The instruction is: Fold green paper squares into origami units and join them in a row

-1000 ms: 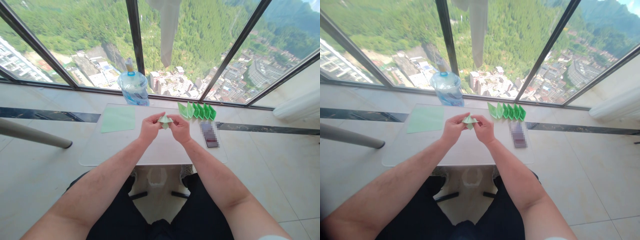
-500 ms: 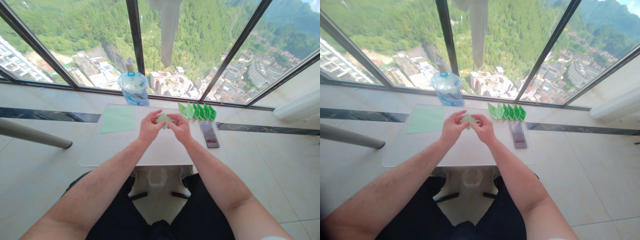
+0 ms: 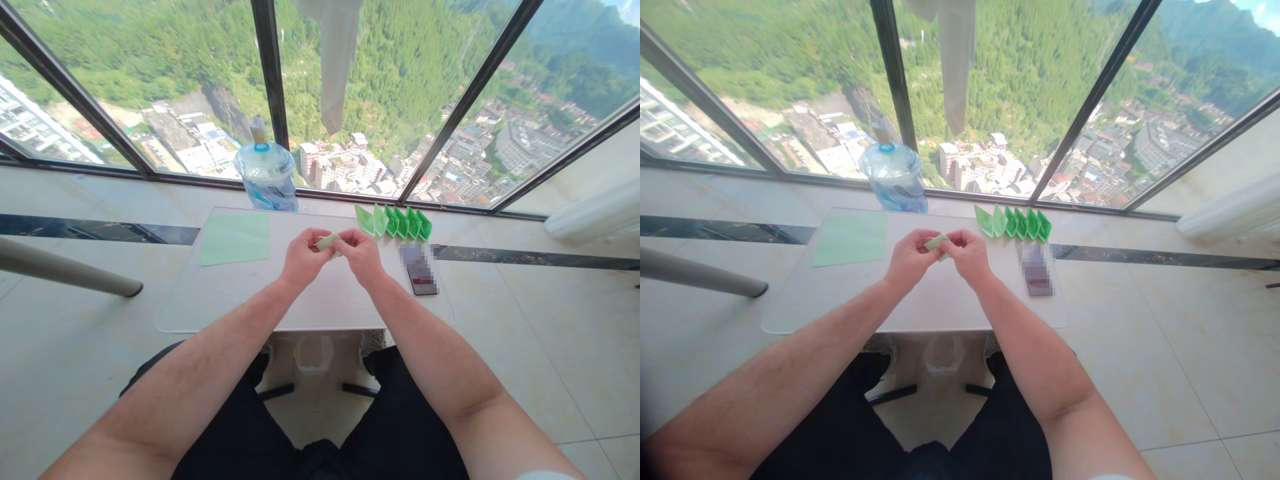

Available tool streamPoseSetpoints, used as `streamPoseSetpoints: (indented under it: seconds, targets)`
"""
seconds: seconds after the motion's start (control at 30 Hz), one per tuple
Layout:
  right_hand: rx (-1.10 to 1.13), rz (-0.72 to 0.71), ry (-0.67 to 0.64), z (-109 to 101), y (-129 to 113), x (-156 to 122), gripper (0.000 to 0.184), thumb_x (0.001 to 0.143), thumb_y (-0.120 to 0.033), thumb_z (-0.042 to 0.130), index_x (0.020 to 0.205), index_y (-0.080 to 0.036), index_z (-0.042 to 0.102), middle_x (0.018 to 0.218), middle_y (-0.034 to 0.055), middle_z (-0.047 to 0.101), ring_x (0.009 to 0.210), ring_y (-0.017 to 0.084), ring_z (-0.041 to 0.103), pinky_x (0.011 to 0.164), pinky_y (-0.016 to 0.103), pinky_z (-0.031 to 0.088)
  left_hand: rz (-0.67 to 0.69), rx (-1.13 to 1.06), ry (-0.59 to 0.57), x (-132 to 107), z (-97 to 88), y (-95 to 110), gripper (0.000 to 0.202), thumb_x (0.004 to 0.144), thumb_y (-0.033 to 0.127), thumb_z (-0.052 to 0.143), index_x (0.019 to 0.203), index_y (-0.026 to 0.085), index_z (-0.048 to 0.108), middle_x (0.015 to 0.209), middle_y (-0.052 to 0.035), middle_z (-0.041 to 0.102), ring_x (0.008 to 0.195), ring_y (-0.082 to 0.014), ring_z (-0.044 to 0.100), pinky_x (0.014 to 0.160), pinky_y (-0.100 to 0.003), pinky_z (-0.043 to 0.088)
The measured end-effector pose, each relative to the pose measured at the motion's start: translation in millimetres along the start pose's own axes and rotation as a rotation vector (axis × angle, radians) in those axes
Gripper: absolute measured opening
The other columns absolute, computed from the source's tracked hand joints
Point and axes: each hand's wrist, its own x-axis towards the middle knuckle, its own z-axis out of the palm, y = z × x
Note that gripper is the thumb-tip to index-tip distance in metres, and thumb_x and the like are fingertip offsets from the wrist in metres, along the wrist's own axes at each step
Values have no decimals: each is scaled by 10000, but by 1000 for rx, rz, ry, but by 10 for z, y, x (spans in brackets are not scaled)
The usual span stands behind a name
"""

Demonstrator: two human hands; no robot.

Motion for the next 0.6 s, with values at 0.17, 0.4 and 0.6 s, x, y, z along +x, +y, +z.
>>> streamPoseSetpoints:
  seconds: [0.17, 0.4, 0.6]
  targets:
    - [-16, -3, 26, -13, -33, -3, 227, 694, -378, 777, 782, -188, 688, 714, -4, 678, 661, 140, 608, 641, 288, 516, -79, 42, -67, 13, -16, -77, 253, 653, 363, 788, 742, 165, 658, 636, -4, 676, 627, -158, 630, 603, -276, 492]
    - [11, 54, 35, -6, -34, -9, 263, 685, -412, 766, 808, -189, 697, 728, 10, 707, 629, 155, 622, 603, 308, 535, -125, -22, -125, 46, -29, -100, 241, 633, 331, 790, 734, 168, 643, 640, -21, 691, 606, -166, 646, 623, -310, 522]
    - [54, 26, 90, -13, -44, -3, 179, 680, -326, 770, 748, -186, 681, 695, -14, 665, 655, 131, 598, 607, 265, 493, -152, 8, -168, 13, -16, -85, 205, 650, 309, 751, 763, 149, 691, 676, -43, 713, 646, -176, 663, 631, -303, 515]
